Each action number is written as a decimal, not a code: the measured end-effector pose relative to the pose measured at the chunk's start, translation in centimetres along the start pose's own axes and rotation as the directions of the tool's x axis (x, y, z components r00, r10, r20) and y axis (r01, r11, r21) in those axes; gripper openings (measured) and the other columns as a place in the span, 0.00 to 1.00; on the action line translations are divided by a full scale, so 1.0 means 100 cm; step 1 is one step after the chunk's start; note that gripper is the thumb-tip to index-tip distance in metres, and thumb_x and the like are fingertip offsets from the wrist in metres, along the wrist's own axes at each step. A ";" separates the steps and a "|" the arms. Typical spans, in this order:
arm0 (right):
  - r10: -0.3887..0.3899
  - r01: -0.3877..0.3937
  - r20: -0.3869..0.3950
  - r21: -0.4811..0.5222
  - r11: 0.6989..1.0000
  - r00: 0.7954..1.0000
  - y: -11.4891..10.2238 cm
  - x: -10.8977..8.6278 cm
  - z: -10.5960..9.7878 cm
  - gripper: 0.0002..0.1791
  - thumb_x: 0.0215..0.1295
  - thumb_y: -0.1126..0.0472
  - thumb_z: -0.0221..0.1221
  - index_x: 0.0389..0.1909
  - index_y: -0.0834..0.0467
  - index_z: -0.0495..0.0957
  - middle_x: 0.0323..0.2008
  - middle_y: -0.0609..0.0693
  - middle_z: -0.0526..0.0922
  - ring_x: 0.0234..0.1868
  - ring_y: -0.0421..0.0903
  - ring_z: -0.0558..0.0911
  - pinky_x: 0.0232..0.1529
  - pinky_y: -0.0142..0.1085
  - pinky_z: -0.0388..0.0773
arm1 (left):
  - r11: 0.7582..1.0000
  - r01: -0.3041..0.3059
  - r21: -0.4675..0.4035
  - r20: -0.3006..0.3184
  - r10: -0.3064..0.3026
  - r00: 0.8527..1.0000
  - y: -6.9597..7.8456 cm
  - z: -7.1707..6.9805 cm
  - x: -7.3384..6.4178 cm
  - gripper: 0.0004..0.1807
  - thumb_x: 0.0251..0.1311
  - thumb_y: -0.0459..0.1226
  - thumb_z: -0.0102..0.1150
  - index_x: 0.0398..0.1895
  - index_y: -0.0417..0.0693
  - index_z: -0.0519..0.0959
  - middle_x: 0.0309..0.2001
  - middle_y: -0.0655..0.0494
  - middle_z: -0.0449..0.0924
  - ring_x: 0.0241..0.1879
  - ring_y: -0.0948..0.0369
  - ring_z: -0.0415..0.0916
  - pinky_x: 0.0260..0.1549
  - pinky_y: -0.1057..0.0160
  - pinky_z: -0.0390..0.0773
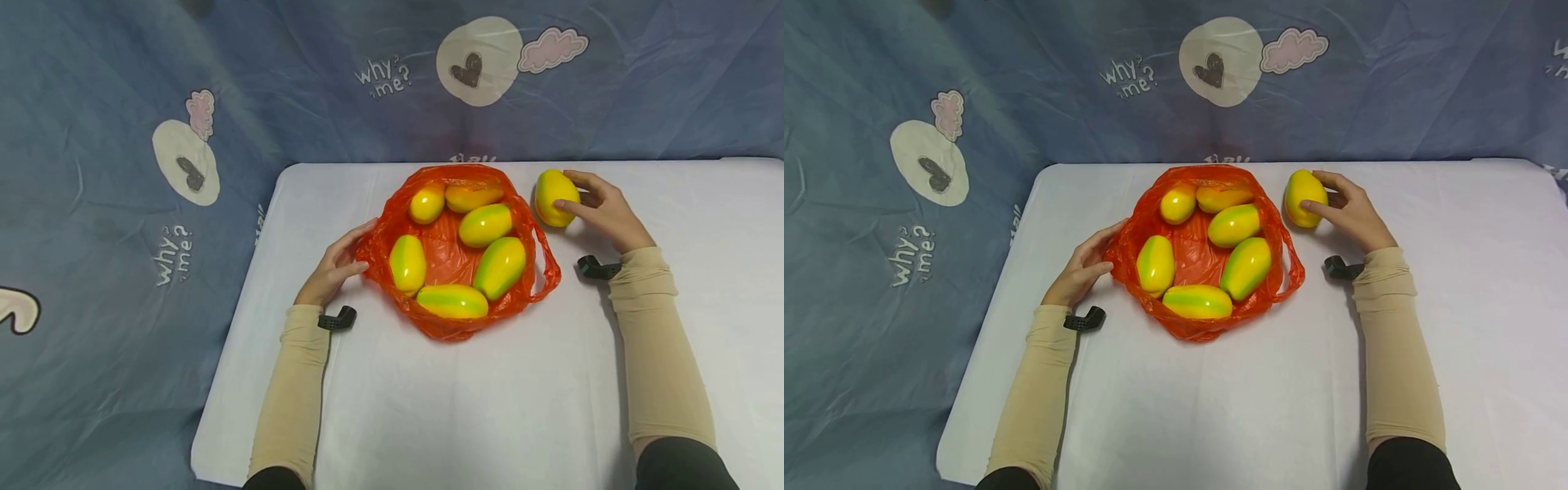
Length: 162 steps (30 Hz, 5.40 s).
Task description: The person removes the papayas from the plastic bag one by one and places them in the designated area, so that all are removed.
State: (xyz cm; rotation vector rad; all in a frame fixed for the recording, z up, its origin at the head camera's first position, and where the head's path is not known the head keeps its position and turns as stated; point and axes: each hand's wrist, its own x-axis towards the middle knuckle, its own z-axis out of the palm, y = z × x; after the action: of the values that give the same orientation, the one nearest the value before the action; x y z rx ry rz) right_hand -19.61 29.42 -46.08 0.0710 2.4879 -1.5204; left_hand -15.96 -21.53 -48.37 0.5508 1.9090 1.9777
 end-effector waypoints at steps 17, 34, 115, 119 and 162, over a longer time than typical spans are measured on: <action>0.014 -0.014 0.010 0.018 1.000 1.000 0.001 0.002 0.000 0.44 0.68 0.40 0.64 0.81 0.40 0.56 0.82 0.52 0.57 0.76 0.65 0.64 0.77 0.65 0.58 | 1.000 0.007 -0.001 -0.007 -0.007 1.000 -0.001 -0.001 0.001 0.38 0.62 0.27 0.57 0.78 0.48 0.65 0.80 0.56 0.61 0.81 0.57 0.54 0.79 0.62 0.59; 0.009 -0.009 0.007 0.011 1.000 1.000 0.002 0.001 -0.001 0.45 0.68 0.41 0.64 0.82 0.42 0.55 0.83 0.52 0.56 0.78 0.65 0.63 0.77 0.65 0.59 | 1.000 0.005 -0.002 -0.007 -0.005 1.000 0.000 0.000 0.001 0.38 0.61 0.28 0.57 0.78 0.49 0.65 0.80 0.56 0.61 0.81 0.57 0.54 0.78 0.63 0.61; -0.289 0.307 0.144 -0.130 0.943 0.947 -0.133 -0.053 0.072 0.36 0.68 0.47 0.66 0.72 0.56 0.69 0.70 0.56 0.75 0.69 0.60 0.77 0.64 0.60 0.78 | 1.000 -0.003 -0.001 -0.001 0.003 1.000 0.000 -0.002 0.000 0.37 0.63 0.29 0.57 0.78 0.46 0.65 0.80 0.55 0.62 0.81 0.57 0.54 0.81 0.55 0.55; -0.270 0.297 0.224 -0.098 0.950 0.936 -0.138 -0.050 0.087 0.38 0.66 0.46 0.68 0.72 0.57 0.69 0.72 0.53 0.73 0.70 0.58 0.75 0.65 0.58 0.78 | 1.000 0.000 -0.006 0.000 0.000 1.000 0.000 -0.002 0.000 0.37 0.63 0.29 0.56 0.78 0.46 0.64 0.80 0.54 0.62 0.81 0.57 0.54 0.81 0.55 0.56; -0.194 0.402 0.522 -0.320 0.858 0.830 -0.164 -0.024 0.167 0.42 0.61 0.44 0.71 0.71 0.59 0.70 0.67 0.56 0.78 0.63 0.53 0.79 0.69 0.52 0.76 | 0.999 -0.018 -0.032 0.015 0.018 1.000 0.000 -0.003 0.001 0.37 0.62 0.29 0.57 0.78 0.47 0.65 0.80 0.54 0.63 0.81 0.57 0.55 0.80 0.59 0.58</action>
State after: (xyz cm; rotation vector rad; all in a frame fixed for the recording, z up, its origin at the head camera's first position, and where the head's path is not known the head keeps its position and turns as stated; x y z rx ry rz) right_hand -17.13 7.27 -38.60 -0.7226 2.4097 -0.8957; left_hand -16.16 -21.71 -48.38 0.5747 1.8662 2.0059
